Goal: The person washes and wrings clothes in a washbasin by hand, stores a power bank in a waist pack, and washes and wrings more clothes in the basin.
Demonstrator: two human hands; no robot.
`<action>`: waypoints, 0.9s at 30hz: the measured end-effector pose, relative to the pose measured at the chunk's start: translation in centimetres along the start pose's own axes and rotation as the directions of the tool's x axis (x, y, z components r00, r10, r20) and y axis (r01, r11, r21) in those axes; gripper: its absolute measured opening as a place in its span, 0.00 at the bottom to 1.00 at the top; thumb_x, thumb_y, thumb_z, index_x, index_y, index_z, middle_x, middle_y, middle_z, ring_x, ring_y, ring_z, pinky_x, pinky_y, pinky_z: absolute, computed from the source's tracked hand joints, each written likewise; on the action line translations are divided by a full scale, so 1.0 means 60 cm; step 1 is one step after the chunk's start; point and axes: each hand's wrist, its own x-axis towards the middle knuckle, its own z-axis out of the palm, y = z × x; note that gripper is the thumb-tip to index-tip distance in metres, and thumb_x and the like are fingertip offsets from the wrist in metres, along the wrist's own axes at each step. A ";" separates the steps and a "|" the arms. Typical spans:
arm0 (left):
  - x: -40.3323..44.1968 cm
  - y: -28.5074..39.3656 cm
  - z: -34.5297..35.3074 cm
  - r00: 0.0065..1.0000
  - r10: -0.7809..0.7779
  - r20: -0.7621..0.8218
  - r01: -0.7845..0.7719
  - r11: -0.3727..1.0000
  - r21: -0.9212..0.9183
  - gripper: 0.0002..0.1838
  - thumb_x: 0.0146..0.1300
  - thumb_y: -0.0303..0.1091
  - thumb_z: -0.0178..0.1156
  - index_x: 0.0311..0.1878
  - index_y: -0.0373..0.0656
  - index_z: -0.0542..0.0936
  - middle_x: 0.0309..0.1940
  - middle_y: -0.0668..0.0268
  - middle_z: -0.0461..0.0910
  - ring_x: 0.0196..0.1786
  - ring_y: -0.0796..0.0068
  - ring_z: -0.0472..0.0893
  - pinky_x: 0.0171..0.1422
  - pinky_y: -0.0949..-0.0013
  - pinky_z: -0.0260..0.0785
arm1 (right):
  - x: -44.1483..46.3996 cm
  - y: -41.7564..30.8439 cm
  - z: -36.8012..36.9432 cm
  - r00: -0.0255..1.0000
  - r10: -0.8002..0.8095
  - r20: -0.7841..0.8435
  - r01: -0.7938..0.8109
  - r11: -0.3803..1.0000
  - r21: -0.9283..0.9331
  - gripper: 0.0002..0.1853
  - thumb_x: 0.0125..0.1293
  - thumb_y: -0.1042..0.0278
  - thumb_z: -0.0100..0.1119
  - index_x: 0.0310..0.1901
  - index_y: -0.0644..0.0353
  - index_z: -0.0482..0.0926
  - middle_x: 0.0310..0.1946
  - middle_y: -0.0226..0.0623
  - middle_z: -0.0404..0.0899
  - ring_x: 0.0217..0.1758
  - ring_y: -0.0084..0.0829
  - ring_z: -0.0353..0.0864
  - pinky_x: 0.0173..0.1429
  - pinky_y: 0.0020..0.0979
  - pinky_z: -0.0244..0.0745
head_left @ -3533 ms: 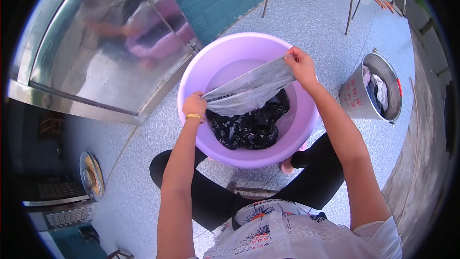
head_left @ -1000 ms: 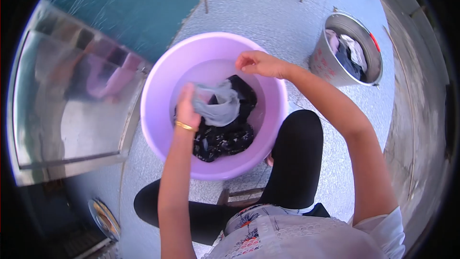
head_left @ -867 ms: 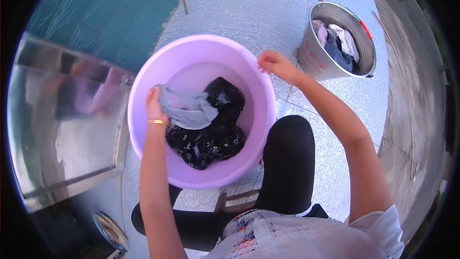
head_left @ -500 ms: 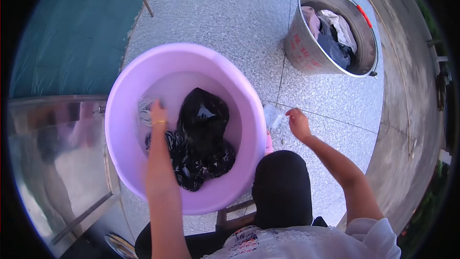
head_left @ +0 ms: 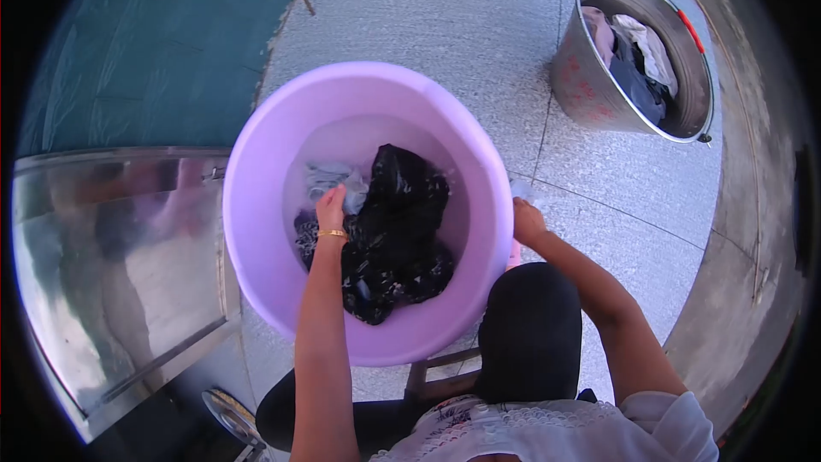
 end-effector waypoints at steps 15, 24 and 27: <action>-0.230 0.135 -0.031 0.947 0.143 0.289 0.121 0.672 -0.730 0.32 0.62 0.56 0.34 0.52 0.32 0.65 0.48 0.54 0.71 0.49 0.65 0.72 0.53 0.64 0.64 | 0.034 0.049 -0.125 0.889 -0.165 0.427 -0.457 -0.281 0.844 0.08 0.56 0.67 0.46 0.22 0.57 0.68 0.17 0.28 0.66 0.22 0.23 0.66 0.27 0.25 0.65; -0.344 0.215 -0.024 0.868 0.284 0.407 0.109 0.691 -0.715 0.41 0.56 0.66 0.31 0.52 0.32 0.62 0.48 0.55 0.70 0.51 0.64 0.70 0.57 0.60 0.59 | -0.051 -0.333 -0.348 0.862 -0.505 0.032 0.160 0.333 0.929 0.07 0.55 0.65 0.50 0.27 0.59 0.73 0.22 0.29 0.71 0.27 0.23 0.70 0.34 0.27 0.68; -0.387 0.236 -0.019 0.884 0.299 0.359 0.067 0.680 -0.731 0.41 0.56 0.67 0.31 0.50 0.33 0.64 0.46 0.55 0.71 0.50 0.64 0.71 0.55 0.61 0.61 | -0.106 -0.408 -0.279 0.762 -0.625 -0.168 0.585 0.553 0.594 0.09 0.54 0.65 0.50 0.28 0.63 0.73 0.22 0.36 0.72 0.29 0.30 0.74 0.35 0.30 0.69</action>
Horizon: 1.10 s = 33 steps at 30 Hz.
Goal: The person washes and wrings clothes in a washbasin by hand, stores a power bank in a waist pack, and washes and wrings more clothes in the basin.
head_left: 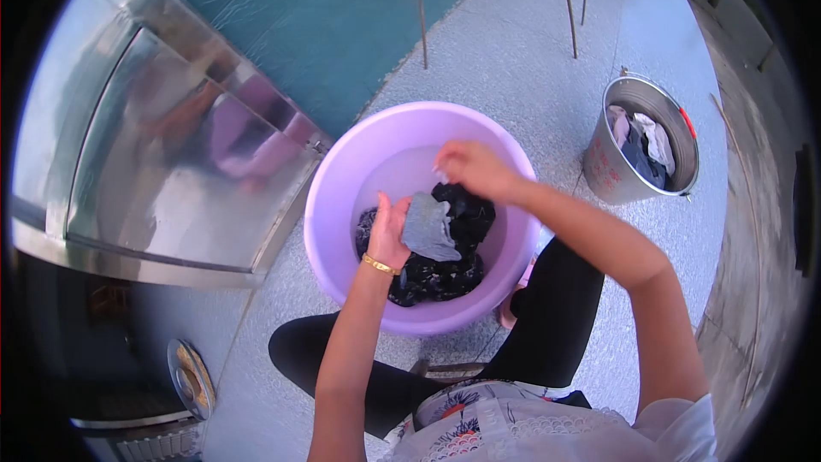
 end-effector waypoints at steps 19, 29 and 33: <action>-0.107 -0.040 -0.069 0.990 0.137 -0.040 -0.094 0.835 0.541 0.19 0.59 0.47 0.48 0.41 0.39 0.71 0.37 0.67 0.73 0.39 0.78 0.73 0.46 0.74 0.64 | -0.051 0.054 0.131 0.877 0.153 0.456 -0.202 0.978 0.060 0.19 0.60 0.51 0.48 0.34 0.62 0.77 0.31 0.27 0.75 0.37 0.17 0.68 0.45 0.24 0.64; -0.109 -0.138 -0.051 0.795 0.332 -0.508 -0.464 0.872 -0.158 0.17 0.61 0.47 0.48 0.33 0.42 0.73 0.29 0.67 0.75 0.32 0.76 0.74 0.38 0.74 0.66 | -0.095 0.073 0.184 0.896 0.382 0.227 -0.429 0.615 0.662 0.16 0.58 0.58 0.52 0.19 0.59 0.75 0.14 0.22 0.68 0.19 0.16 0.63 0.24 0.23 0.60; -0.037 -0.236 -0.225 0.966 0.253 -0.058 -0.248 0.833 -0.495 0.27 0.58 0.59 0.42 0.38 0.42 0.73 0.38 0.63 0.76 0.40 0.67 0.76 0.49 0.62 0.66 | -0.139 0.049 0.239 0.951 -0.294 0.090 0.307 0.895 -0.323 0.17 0.54 0.56 0.51 0.18 0.64 0.73 0.16 0.47 0.73 0.22 0.41 0.76 0.28 0.37 0.68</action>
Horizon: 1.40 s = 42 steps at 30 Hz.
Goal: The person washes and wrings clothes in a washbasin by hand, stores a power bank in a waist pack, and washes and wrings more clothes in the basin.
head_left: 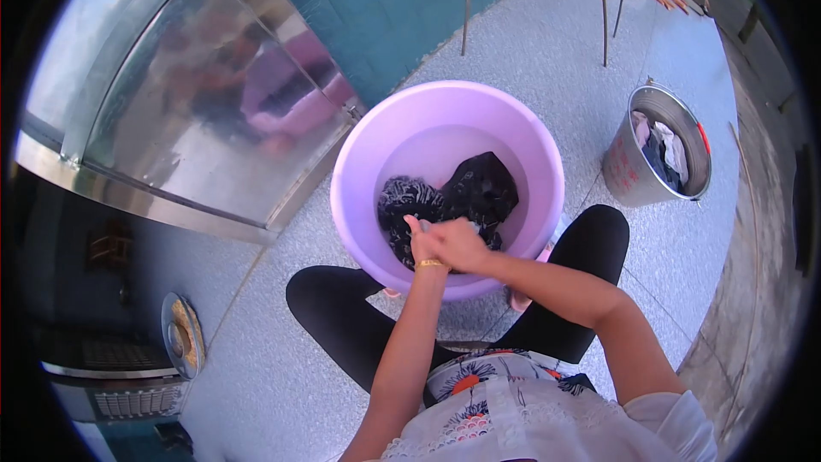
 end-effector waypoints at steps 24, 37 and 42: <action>0.037 0.042 0.067 0.818 -0.136 0.559 0.261 0.954 -0.149 0.22 0.63 0.52 0.36 0.24 0.49 0.71 0.22 0.68 0.72 0.36 0.67 0.73 0.38 0.61 0.64 | -0.004 -0.019 0.034 1.000 -0.017 0.014 0.021 0.918 -0.395 0.12 0.52 0.62 0.49 0.22 0.60 0.76 0.17 0.45 0.75 0.22 0.42 0.78 0.25 0.41 0.73; 0.025 0.028 0.070 0.906 -0.241 0.348 0.283 0.956 -0.075 0.24 0.62 0.53 0.39 0.16 0.50 0.69 0.21 0.69 0.73 0.29 0.68 0.74 0.34 0.61 0.67 | -0.004 0.011 0.041 0.995 0.008 -0.103 -0.039 0.952 -0.305 0.15 0.55 0.59 0.48 0.20 0.61 0.75 0.22 0.47 0.76 0.22 0.44 0.77 0.28 0.40 0.72; -0.006 -0.031 0.195 0.908 -0.066 -0.413 0.097 0.994 0.054 0.17 0.64 0.46 0.38 0.42 0.46 0.72 0.39 0.67 0.75 0.42 0.67 0.74 0.47 0.61 0.66 | 0.060 0.085 0.002 0.921 0.302 -0.247 -0.364 0.891 -0.270 0.17 0.58 0.59 0.45 0.19 0.59 0.76 0.19 0.46 0.76 0.23 0.45 0.77 0.28 0.42 0.74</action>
